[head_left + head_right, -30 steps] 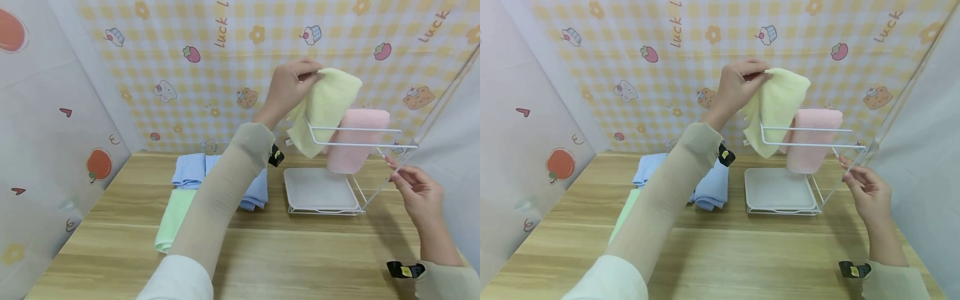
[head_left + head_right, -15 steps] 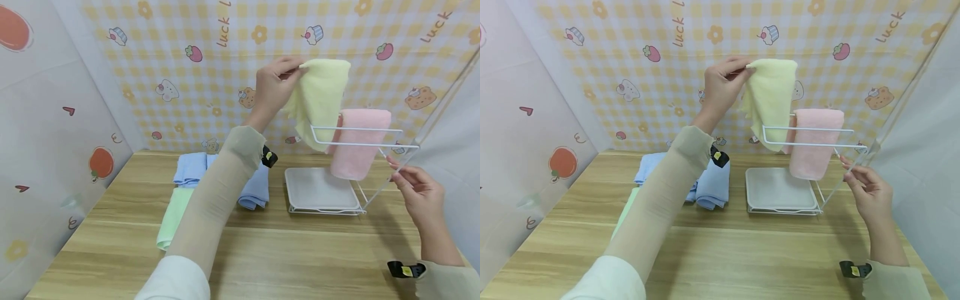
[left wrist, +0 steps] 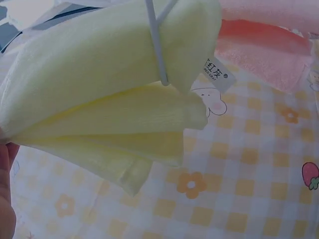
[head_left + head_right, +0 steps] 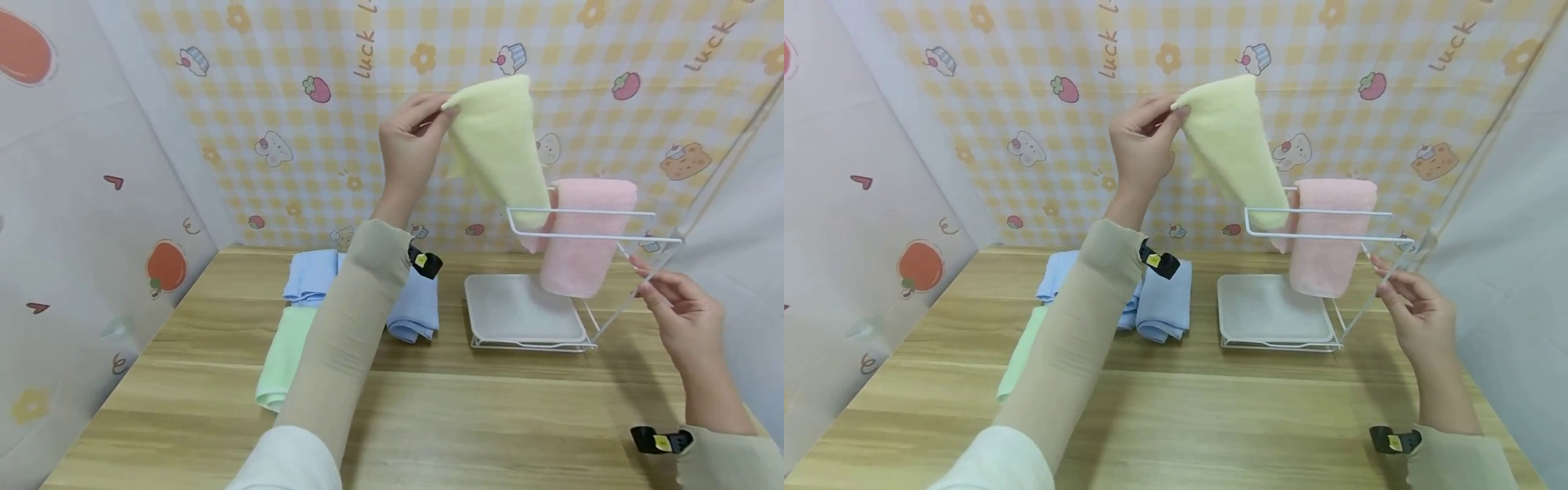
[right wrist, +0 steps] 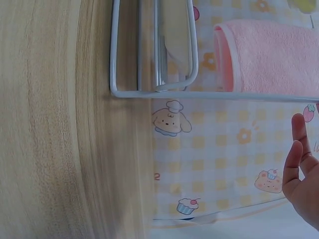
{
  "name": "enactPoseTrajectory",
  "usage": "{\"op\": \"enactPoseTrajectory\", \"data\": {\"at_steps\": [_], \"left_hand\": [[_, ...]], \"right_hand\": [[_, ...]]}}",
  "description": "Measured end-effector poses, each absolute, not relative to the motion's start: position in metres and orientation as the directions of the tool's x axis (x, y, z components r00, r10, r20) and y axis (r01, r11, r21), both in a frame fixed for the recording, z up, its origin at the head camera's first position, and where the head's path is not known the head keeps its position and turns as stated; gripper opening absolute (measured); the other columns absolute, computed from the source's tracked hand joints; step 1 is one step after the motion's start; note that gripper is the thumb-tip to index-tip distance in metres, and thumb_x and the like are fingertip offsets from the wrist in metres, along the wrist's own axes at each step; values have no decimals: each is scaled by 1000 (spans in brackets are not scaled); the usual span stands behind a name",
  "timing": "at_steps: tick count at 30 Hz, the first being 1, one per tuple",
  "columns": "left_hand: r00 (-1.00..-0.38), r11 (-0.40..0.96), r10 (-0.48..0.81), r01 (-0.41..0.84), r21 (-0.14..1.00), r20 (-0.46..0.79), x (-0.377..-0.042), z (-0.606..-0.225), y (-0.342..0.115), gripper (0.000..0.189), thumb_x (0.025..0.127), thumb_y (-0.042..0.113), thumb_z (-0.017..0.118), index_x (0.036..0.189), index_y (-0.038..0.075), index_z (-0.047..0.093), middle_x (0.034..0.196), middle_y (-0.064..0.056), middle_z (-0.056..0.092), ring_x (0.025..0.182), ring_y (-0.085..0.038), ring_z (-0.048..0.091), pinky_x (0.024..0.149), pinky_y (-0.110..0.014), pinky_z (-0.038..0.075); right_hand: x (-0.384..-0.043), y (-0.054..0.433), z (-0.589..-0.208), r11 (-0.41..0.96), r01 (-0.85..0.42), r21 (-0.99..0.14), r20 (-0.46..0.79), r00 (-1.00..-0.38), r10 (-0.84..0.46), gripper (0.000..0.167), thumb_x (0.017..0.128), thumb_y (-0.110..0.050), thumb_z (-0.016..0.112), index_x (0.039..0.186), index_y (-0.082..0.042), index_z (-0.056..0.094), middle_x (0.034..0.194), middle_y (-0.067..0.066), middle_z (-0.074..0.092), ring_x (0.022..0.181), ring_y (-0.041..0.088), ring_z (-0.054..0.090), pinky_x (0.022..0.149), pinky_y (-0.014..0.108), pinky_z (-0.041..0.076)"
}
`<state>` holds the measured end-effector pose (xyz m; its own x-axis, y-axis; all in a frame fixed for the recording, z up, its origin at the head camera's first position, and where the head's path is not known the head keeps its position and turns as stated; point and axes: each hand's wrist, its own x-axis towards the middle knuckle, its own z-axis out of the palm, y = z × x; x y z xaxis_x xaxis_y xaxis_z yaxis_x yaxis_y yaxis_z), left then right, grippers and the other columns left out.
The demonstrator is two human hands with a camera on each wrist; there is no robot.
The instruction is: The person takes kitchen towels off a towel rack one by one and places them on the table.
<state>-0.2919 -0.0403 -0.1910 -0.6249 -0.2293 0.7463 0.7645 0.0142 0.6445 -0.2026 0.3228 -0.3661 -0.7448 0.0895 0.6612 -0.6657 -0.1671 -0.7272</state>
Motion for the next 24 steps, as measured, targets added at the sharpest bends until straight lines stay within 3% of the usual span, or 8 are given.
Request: {"op": "enactPoseTrajectory", "data": {"at_steps": [4, 9, 13, 20, 24], "left_hand": [[-617, -13, -331, 759, 651, 714, -290, -199, -52, 19, 84, -4, 75, 102, -9, 74, 105, -21, 72, 86, -14, 70, 78, -24, 59], [-566, -45, -419, 794, 606, 710, -283, -197, -68, 18, 84, -5, 74, 100, -13, 72, 102, -25, 72, 81, -11, 69, 73, -24, 58], [-547, -53, -426, 810, 583, 720, -277, -196, -80, 18, 84, -6, 74, 100, -14, 72, 102, -25, 72, 80, -11, 69, 78, -28, 59], [-527, 13, -435, 807, 591, 730, -271, -205, -98, 16, 83, -6, 76, 96, -14, 73, 95, -24, 73, 74, -7, 66, 69, -20, 56], [-554, 42, -394, 786, 616, 733, -265, -212, -105, 14, 83, -5, 76, 95, -12, 74, 94, -22, 74, 73, -8, 65, 66, -19, 54]], "right_hand": [[-203, 320, -368, -154, -658, -737, 653, -752, 88, 20, 88, 27, 49, 99, 18, 63, 114, 10, 74, 101, 11, 73, 80, 15, 56], [-207, 322, -370, -235, -688, -687, 693, -717, 75, 23, 87, 30, 46, 99, 20, 63, 113, 15, 74, 102, 16, 73, 79, 17, 57], [-209, 324, -370, -265, -699, -664, 710, -701, 70, 23, 86, 31, 45, 99, 22, 62, 112, 17, 73, 101, 17, 73, 79, 17, 57], [-207, 324, -370, -256, -698, -669, 710, -702, 57, 23, 87, 31, 45, 100, 23, 61, 113, 17, 73, 101, 17, 73, 77, 16, 57], [-207, 323, -370, -256, -704, -662, 717, -695, 60, 22, 87, 31, 45, 101, 24, 60, 112, 17, 74, 104, 18, 72, 77, 16, 57]]}}
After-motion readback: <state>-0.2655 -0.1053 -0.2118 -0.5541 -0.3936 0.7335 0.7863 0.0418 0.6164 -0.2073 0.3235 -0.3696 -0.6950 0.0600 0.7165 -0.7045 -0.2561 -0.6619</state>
